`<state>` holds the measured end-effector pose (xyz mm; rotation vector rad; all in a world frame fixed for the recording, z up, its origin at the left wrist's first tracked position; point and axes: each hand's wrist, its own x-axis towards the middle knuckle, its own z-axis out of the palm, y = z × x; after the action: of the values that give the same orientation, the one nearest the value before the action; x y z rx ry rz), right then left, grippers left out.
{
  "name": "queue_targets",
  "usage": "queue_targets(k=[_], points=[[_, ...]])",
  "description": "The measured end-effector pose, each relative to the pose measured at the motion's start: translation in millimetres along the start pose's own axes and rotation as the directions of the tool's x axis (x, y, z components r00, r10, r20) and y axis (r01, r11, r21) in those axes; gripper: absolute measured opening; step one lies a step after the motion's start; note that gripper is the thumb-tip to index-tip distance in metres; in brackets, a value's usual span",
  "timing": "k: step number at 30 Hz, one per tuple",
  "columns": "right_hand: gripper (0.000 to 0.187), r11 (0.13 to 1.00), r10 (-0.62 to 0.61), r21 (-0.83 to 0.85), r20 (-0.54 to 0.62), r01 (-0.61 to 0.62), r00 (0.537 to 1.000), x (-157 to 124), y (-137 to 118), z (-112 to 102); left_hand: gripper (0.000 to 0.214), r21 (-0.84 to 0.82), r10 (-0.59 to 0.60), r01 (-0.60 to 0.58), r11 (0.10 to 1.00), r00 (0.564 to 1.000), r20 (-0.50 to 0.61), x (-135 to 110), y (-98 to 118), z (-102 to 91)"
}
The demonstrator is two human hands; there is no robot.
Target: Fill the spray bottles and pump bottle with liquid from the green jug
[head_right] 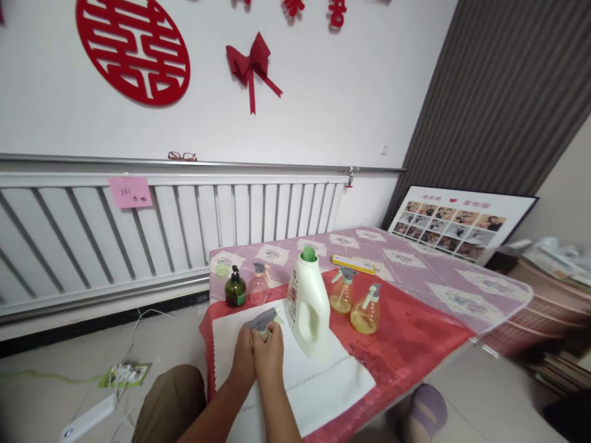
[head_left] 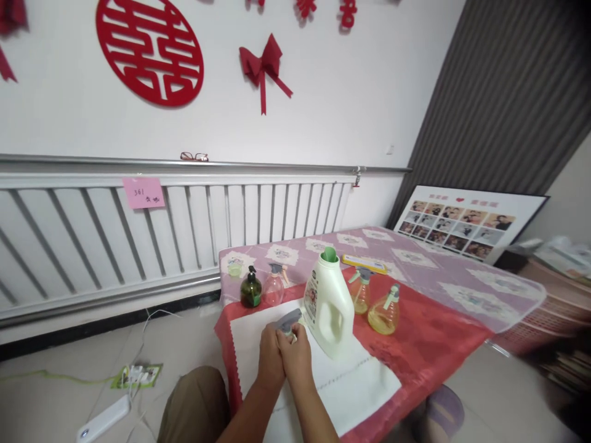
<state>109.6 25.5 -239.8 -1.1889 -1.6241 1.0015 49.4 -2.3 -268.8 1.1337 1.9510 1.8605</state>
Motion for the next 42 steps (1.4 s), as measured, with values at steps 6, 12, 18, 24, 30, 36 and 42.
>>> queue_targets(k=[6, 12, 18, 24, 30, 36, 42], points=[[0.049, 0.999, -0.03, 0.043, 0.091, 0.026, 0.995, -3.1, 11.1, -3.3, 0.011, -0.003, 0.032, -0.031, 0.999, 0.999, 0.02, -2.2, -2.1, 1.1], [0.05, 0.999, 0.027, 0.037, 0.066, -0.029, 0.997, -0.4, 20.8, -3.0, 0.019, 0.014, 0.056, -0.057, 0.998, 0.997, 0.045, -4.6, -1.4, -0.4], [0.043, 0.998, 0.036, 0.052, 0.045, -0.039, 0.998, -1.7, 14.0, -0.8, 0.026, 0.007, 0.0, 0.0, 1.0, 1.0, 0.03, -8.4, -1.3, -0.8], [0.042, 0.994, 0.09, 0.063, 0.007, -0.09, 0.996, -2.5, 12.6, 4.3, 0.016, 0.037, -0.039, 0.038, 0.999, 0.999, 0.016, -6.4, 6.3, -0.8], [0.044, 0.991, 0.098, 0.089, 0.004, -0.098, 0.995, -0.7, 16.1, 8.9, 0.015, 0.066, -0.031, 0.029, 0.997, 0.999, 0.038, 2.4, 13.8, -2.2], [0.05, 0.987, 0.012, 0.159, 0.071, -0.023, 0.997, -13.0, 33.9, -5.4, 0.019, 0.063, 0.036, -0.043, 0.997, 0.992, 0.123, 4.5, 13.6, -11.1], [0.061, 0.994, -0.065, 0.1, 0.121, 0.053, 0.991, -16.9, 56.3, -14.0, 0.022, 0.056, 0.057, -0.07, 0.996, 0.974, 0.217, 13.2, 10.6, -19.1]])
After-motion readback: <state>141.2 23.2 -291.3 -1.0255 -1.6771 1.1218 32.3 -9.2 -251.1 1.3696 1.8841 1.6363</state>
